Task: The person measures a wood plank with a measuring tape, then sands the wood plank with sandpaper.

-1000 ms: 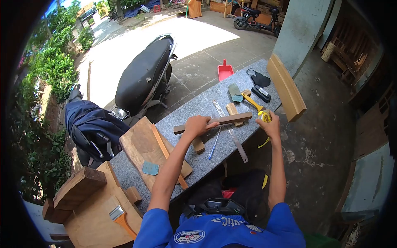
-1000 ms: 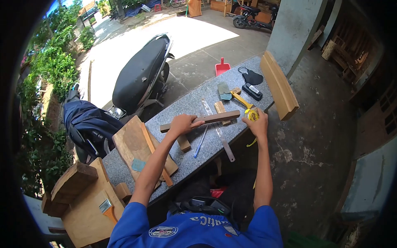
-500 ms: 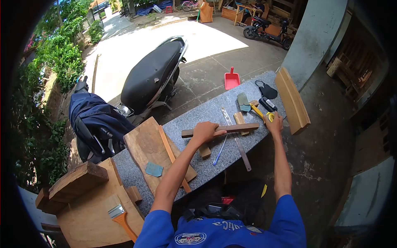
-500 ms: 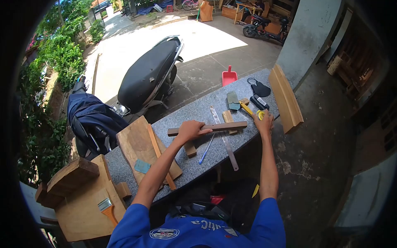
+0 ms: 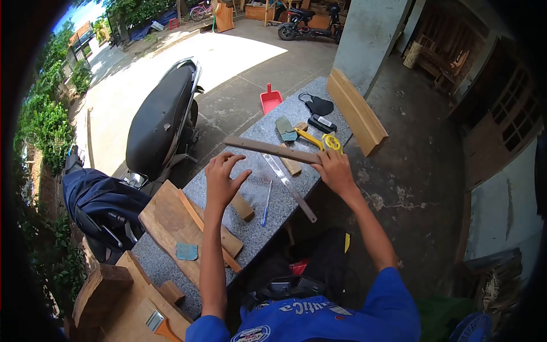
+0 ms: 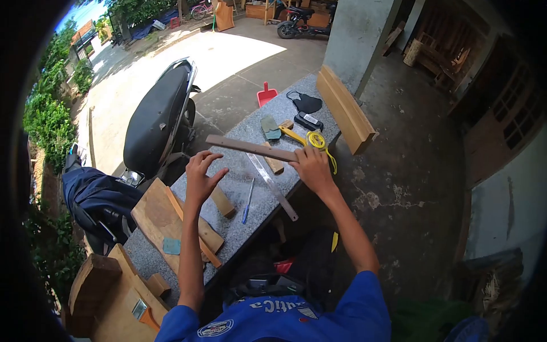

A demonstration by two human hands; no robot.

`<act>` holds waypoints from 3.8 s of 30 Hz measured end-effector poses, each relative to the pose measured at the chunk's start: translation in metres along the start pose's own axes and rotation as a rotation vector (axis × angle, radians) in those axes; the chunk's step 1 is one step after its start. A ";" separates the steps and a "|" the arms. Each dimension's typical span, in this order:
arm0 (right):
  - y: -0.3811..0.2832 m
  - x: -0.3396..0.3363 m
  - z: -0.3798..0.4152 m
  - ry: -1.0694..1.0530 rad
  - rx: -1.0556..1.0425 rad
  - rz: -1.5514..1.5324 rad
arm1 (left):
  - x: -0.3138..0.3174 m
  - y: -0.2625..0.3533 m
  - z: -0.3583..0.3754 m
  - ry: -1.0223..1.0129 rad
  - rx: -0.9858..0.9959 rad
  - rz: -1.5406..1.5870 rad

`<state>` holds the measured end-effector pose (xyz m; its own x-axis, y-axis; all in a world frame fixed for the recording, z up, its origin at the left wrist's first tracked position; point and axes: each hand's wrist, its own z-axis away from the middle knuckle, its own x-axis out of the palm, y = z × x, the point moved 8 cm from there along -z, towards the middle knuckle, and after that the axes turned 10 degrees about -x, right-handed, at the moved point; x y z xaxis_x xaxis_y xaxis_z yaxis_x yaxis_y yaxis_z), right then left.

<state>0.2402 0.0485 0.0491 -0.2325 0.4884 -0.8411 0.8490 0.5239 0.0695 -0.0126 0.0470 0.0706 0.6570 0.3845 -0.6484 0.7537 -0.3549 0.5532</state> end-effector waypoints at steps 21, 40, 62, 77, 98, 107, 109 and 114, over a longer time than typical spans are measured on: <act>0.196 0.117 0.056 -0.168 0.870 0.003 | -0.055 -0.091 0.187 -0.001 -0.793 -0.403; -0.272 0.071 0.036 -0.349 0.174 -0.975 | -0.042 -0.092 0.195 0.073 -0.780 -0.354; -0.187 -0.016 0.054 -0.136 0.507 -1.410 | -0.071 -0.141 0.237 0.192 -1.187 0.260; -0.063 -0.059 0.199 0.465 1.029 -1.453 | 0.019 -0.014 0.098 -0.030 -0.281 -0.259; -0.091 0.022 0.166 0.342 1.017 -1.724 | -0.009 -0.092 0.126 0.129 -0.477 -0.547; -0.129 0.089 0.158 0.089 1.095 -1.898 | -0.028 -0.099 0.130 0.080 -0.455 -0.461; -0.120 0.092 0.159 -0.027 1.060 -1.825 | -0.027 -0.079 0.128 0.132 -0.366 -0.392; -0.123 0.110 0.183 0.347 1.297 -2.162 | -0.032 -0.022 0.106 0.225 -0.196 0.143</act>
<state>0.1974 -0.0902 -0.1504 -0.6273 0.2497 0.7376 -0.7784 -0.1728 -0.6035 -0.0519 -0.0477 0.0241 0.7272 0.5292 -0.4371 0.6282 -0.2566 0.7345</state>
